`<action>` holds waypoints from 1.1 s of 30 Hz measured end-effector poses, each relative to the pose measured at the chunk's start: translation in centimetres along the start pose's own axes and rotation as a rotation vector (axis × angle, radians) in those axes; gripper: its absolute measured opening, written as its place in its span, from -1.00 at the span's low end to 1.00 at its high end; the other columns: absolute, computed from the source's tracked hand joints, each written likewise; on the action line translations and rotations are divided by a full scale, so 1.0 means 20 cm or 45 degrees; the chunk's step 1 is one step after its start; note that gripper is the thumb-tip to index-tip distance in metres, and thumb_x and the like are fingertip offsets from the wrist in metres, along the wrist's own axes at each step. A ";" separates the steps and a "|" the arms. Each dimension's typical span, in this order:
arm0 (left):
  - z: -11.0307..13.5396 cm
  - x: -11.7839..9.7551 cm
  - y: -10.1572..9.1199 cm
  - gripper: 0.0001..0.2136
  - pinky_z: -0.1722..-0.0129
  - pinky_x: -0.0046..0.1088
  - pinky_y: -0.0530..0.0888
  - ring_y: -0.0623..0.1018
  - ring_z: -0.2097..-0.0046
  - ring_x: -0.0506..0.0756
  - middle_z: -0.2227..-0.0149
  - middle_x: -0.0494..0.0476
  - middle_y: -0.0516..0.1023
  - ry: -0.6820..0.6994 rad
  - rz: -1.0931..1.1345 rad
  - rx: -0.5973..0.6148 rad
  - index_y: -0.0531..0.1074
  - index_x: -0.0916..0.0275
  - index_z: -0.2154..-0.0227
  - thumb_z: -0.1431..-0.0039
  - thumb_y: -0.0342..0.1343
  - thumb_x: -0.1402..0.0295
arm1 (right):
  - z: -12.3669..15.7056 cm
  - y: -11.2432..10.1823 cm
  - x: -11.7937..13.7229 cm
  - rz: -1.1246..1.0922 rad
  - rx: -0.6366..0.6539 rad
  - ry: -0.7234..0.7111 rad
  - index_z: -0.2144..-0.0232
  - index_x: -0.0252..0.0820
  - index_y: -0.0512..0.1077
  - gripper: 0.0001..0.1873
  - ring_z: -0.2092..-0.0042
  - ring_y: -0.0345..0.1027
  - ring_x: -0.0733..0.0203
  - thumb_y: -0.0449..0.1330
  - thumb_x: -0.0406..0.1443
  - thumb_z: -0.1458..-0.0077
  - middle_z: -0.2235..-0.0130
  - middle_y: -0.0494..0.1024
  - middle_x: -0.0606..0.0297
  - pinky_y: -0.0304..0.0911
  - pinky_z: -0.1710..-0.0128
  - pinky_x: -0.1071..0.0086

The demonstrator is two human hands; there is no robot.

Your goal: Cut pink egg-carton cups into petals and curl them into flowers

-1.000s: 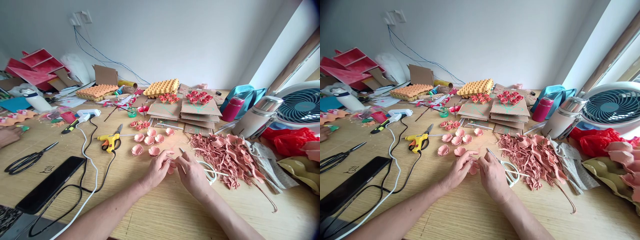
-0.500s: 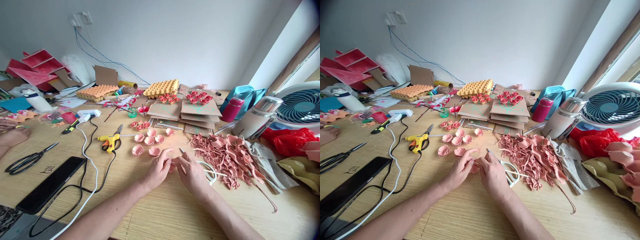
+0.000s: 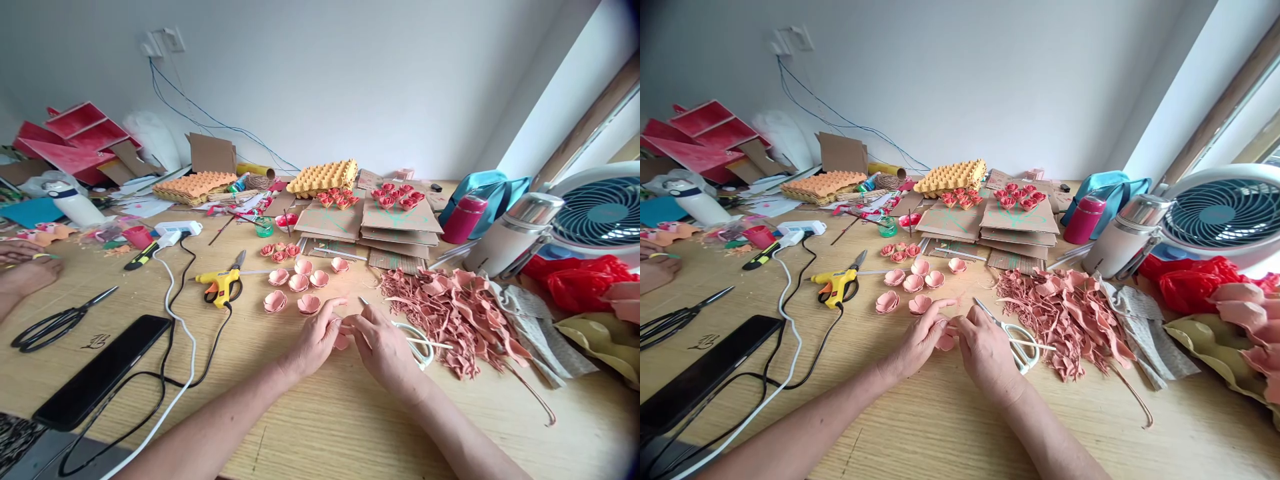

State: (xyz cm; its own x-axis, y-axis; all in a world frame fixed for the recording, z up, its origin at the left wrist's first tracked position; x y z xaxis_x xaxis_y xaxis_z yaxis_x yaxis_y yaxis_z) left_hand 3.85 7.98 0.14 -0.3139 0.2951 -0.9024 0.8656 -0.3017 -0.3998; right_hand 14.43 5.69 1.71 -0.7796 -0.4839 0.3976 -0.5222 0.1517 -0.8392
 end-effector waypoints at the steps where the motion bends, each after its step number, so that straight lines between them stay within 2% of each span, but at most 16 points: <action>1: 0.00 0.00 0.00 -0.66 0.17 -0.42 0.46 0.61 0.20 0.08 0.39 0.04 0.56 0.005 -0.006 0.000 0.21 0.23 -0.13 -0.36 -0.21 0.33 | 0.00 0.00 0.00 -0.018 0.003 0.010 0.18 -0.08 0.44 -0.78 0.31 0.27 0.26 0.02 -0.40 -0.25 0.30 0.32 0.30 0.04 0.36 0.44; 6: 0.00 0.02 0.00 -0.65 0.12 -0.37 0.46 0.59 0.23 0.08 0.37 0.04 0.57 -0.009 0.014 0.012 0.21 0.22 -0.15 -0.35 -0.17 0.30 | 0.00 0.00 0.00 -0.021 0.013 0.040 0.17 -0.08 0.45 -0.79 0.32 0.25 0.26 0.03 -0.38 -0.27 0.32 0.30 0.30 0.04 0.37 0.44; 9: -0.01 0.03 0.00 -0.65 0.17 -0.40 0.48 0.57 0.25 0.06 0.32 0.06 0.57 -0.054 0.042 0.031 0.25 0.20 -0.13 -0.35 -0.17 0.28 | 0.00 0.01 0.01 -0.011 0.016 0.038 0.22 -0.12 0.45 -0.81 0.31 0.25 0.26 0.02 -0.36 -0.28 0.31 0.31 0.29 0.06 0.36 0.44; 14: 0.00 0.02 0.02 -0.67 0.25 -0.46 0.49 0.57 0.25 0.05 0.14 0.15 0.55 -0.102 0.087 0.122 0.33 0.22 -0.03 -0.36 -0.18 0.23 | 0.00 0.00 0.02 0.035 0.000 -0.018 0.26 -0.17 0.44 -0.80 0.33 0.23 0.27 0.01 -0.39 -0.28 0.32 0.31 0.28 0.08 0.34 0.44; 20: 0.01 0.04 0.05 -0.61 0.23 -0.44 0.49 0.57 0.21 0.09 0.30 0.10 0.56 -0.146 0.135 0.210 0.30 0.18 -0.09 -0.37 -0.20 0.12 | 0.00 0.00 0.05 0.125 0.013 -0.098 0.30 -0.17 0.44 -0.81 0.32 0.21 0.26 0.03 -0.42 -0.25 0.30 0.32 0.26 0.07 0.34 0.43; 24: 0.02 0.05 0.04 -0.59 0.32 -0.47 0.47 0.58 0.22 0.09 0.19 0.13 0.55 -0.206 0.205 0.194 0.29 0.16 -0.10 -0.36 -0.21 0.08 | 0.00 -0.01 0.08 0.157 -0.003 -0.141 0.32 -0.16 0.44 -0.81 0.31 0.22 0.23 0.04 -0.42 -0.25 0.30 0.33 0.25 0.07 0.34 0.42; 30: 0.02 0.01 0.03 -0.55 0.12 -0.36 0.48 0.55 0.10 0.11 0.16 0.11 0.53 -0.101 0.188 0.196 0.11 0.12 -0.24 -0.38 -0.23 0.11 | 0.00 -0.02 0.06 0.019 -0.007 -0.053 0.17 -0.12 0.43 -0.79 0.30 0.25 0.24 0.00 -0.38 -0.28 0.30 0.32 0.28 0.11 0.31 0.42; 33: 0.02 0.03 0.02 -0.53 0.03 -0.31 0.44 0.52 0.09 0.11 0.21 0.08 0.53 -0.108 0.129 0.194 0.03 0.11 -0.29 -0.38 -0.25 0.12 | 0.00 -0.01 0.04 -0.032 0.006 -0.007 0.19 -0.11 0.44 -0.79 0.28 0.27 0.23 0.01 -0.38 -0.28 0.30 0.33 0.27 0.14 0.27 0.42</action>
State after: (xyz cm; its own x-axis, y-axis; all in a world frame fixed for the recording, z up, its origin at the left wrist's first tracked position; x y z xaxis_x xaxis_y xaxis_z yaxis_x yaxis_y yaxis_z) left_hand 3.92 7.71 -0.68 -0.2658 0.1806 -0.9470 0.8273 -0.4616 -0.3203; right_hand 13.89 5.32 2.28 -0.7643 -0.4924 0.4164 -0.5398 0.1352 -0.8309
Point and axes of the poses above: each hand's wrist, its own z-axis away from the middle knuckle, its own y-axis out of the palm, x = y × z, the point moved 9 cm from there along -z, towards the middle knuckle
